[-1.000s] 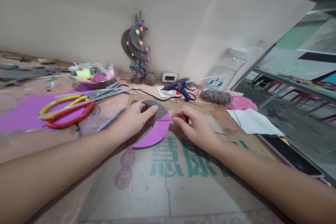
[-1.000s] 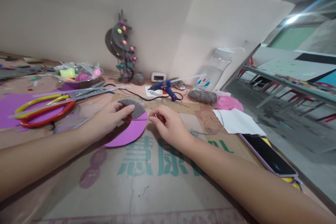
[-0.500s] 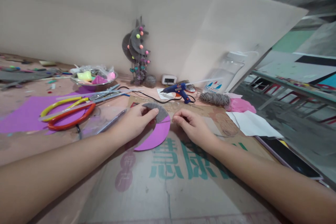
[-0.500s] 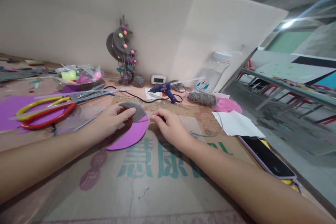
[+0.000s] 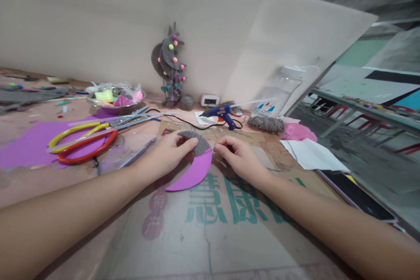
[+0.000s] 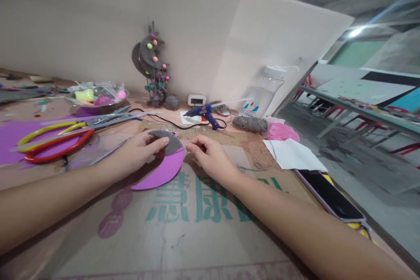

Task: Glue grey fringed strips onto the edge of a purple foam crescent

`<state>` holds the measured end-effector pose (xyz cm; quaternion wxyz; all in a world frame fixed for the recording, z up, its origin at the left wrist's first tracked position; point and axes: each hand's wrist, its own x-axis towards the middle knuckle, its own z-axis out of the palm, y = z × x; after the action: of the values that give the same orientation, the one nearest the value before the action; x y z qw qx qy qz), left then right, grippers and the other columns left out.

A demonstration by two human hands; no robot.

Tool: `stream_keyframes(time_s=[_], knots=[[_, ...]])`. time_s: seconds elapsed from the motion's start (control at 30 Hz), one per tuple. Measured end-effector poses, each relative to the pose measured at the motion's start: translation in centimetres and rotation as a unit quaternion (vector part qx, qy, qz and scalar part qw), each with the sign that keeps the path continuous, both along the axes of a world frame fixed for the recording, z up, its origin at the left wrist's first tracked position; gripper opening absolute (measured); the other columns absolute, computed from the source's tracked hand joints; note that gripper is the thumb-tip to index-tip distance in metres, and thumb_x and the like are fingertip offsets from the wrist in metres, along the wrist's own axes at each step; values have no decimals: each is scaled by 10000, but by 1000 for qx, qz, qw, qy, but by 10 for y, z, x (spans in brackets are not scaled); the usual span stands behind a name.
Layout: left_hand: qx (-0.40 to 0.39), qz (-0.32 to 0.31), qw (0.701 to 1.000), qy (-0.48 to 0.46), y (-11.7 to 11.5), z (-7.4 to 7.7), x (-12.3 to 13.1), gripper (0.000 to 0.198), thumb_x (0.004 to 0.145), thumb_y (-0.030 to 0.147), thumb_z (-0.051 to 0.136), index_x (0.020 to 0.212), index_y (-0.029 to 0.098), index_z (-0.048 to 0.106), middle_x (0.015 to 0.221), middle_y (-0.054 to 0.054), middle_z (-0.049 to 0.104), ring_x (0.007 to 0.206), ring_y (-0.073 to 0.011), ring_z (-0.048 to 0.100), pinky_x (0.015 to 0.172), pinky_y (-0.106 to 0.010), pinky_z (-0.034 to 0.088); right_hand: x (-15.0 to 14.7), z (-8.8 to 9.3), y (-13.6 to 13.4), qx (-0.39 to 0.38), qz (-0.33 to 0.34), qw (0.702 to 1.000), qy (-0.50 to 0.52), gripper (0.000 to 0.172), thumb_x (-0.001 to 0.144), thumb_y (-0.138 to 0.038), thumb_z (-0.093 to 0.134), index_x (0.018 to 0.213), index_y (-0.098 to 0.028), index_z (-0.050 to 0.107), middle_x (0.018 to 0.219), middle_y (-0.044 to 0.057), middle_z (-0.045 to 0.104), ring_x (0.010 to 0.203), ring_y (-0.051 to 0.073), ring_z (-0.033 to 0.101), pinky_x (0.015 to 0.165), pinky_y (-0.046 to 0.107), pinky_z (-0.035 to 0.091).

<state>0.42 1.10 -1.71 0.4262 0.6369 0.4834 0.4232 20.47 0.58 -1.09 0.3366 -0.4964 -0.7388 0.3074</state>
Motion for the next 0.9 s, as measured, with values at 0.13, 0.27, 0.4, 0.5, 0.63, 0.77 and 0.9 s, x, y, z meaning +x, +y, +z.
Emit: stream_keyframes(time_s=[0.13, 0.27, 0.4, 0.5, 0.63, 0.77, 0.9], knots=[[5, -32, 999, 7, 3, -4, -2, 311, 812, 459, 518, 711, 173, 588, 613, 6, 586, 535, -128, 499, 516, -246, 355, 2, 1, 0, 15, 23, 1000, 6, 193, 830, -380, 549, 849, -188, 542, 666, -36, 475, 581, 103, 423, 532, 226, 342], [5, -34, 999, 29, 4, -5, -4, 354, 823, 495, 497, 710, 170, 580, 619, 4, 581, 548, -131, 504, 517, -246, 349, 3, 0, 0, 10, 22, 1000, 7, 172, 813, -349, 576, 872, -188, 560, 624, -52, 442, 548, 95, 394, 506, 220, 316], [11, -35, 997, 62, 3, -4, -4, 372, 822, 512, 489, 693, 177, 585, 613, 6, 600, 512, -127, 479, 494, -245, 322, 2, -3, 1, -1, -4, 1000, 1, 164, 825, -343, 559, 773, -188, 561, 589, -45, 474, 514, 95, 403, 481, 223, 313], [17, -43, 996, 79, 2, -2, -4, 342, 832, 477, 490, 709, 181, 608, 595, 12, 590, 501, -129, 466, 493, -248, 309, 1, -3, 1, 3, -16, 1000, -4, 151, 825, -332, 561, 769, -192, 573, 564, -46, 486, 499, 99, 411, 486, 232, 320], [5, -53, 995, 89, 0, 1, -3, 302, 839, 449, 491, 760, 189, 621, 536, 33, 531, 474, -128, 430, 491, -253, 292, 1, -4, 3, -1, -12, 1000, -7, 144, 826, -331, 557, 773, -199, 578, 550, -47, 497, 495, 107, 436, 493, 239, 333], [9, -64, 993, 94, -1, 2, -3, 274, 841, 426, 493, 773, 193, 619, 527, 41, 523, 464, -123, 425, 486, -249, 290, 1, -5, 3, 5, -16, 1000, 1, 145, 824, -332, 560, 780, -195, 581, 559, -45, 506, 490, 104, 441, 492, 240, 341], [2, -72, 993, 89, -1, 2, -3, 261, 843, 409, 494, 765, 193, 619, 505, 49, 515, 445, -116, 417, 475, -245, 288, 0, -5, 1, 17, -16, 1000, 5, 143, 824, -327, 563, 784, -192, 585, 554, -45, 507, 480, 100, 439, 480, 237, 340]])
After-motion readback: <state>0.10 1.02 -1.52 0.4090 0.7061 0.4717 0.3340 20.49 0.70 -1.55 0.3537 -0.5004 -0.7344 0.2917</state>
